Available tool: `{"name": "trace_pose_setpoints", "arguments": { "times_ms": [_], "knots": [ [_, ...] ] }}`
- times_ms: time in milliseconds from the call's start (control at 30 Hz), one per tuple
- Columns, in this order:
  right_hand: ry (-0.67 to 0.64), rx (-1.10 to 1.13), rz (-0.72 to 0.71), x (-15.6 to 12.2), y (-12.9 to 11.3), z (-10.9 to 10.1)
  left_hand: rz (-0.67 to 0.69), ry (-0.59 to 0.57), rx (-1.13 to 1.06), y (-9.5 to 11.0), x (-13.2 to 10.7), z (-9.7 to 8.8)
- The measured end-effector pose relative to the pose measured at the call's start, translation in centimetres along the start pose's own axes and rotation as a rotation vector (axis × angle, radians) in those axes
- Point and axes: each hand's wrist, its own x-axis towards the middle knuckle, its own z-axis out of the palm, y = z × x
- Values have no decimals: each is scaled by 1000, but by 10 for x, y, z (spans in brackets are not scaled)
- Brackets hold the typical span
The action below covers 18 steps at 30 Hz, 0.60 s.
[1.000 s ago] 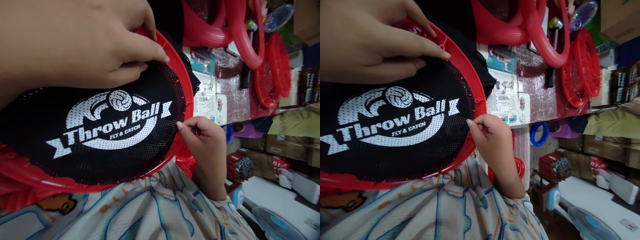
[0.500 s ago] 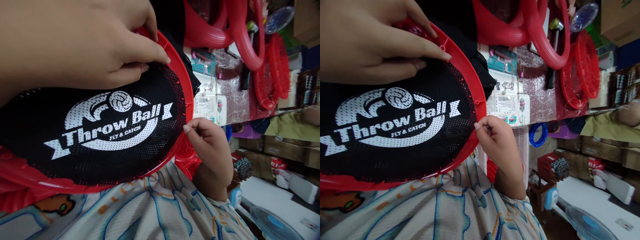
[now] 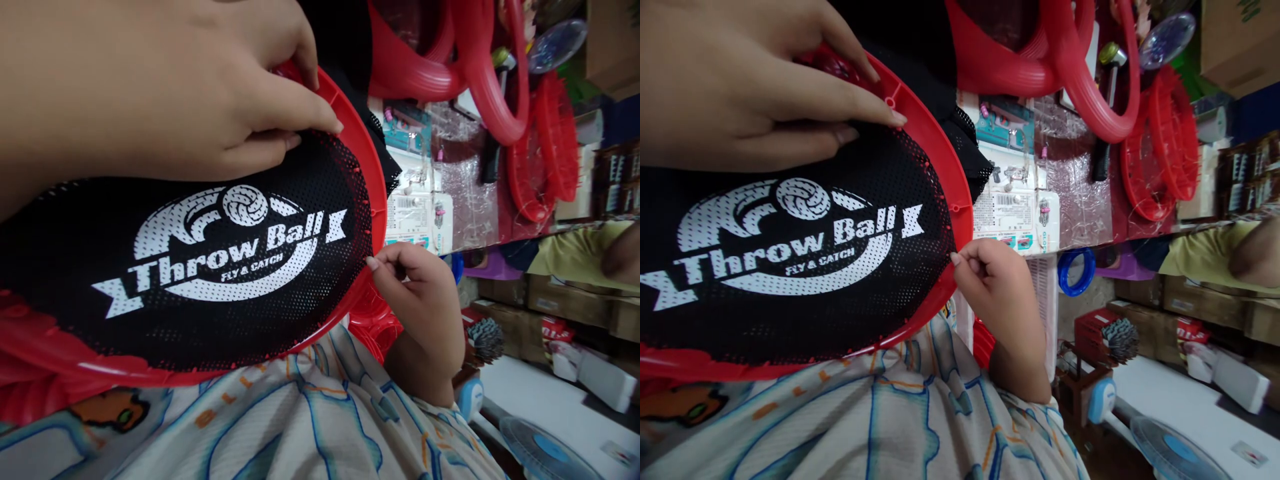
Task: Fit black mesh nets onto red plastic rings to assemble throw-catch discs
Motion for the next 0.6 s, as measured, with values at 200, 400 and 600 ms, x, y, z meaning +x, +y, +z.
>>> {"name": "trace_pose_setpoints", "arguments": {
  "times_ms": [200,400,600],
  "knots": [
    [4,-31,-14,2,1,4,36,-23,18,1,2,-1],
    [3,-23,4,-3,-1,3,26,-19,18,3,2,0],
    [-163,150,153,-11,-6,0,38,-24,36,0,0,0]
  ]
}}
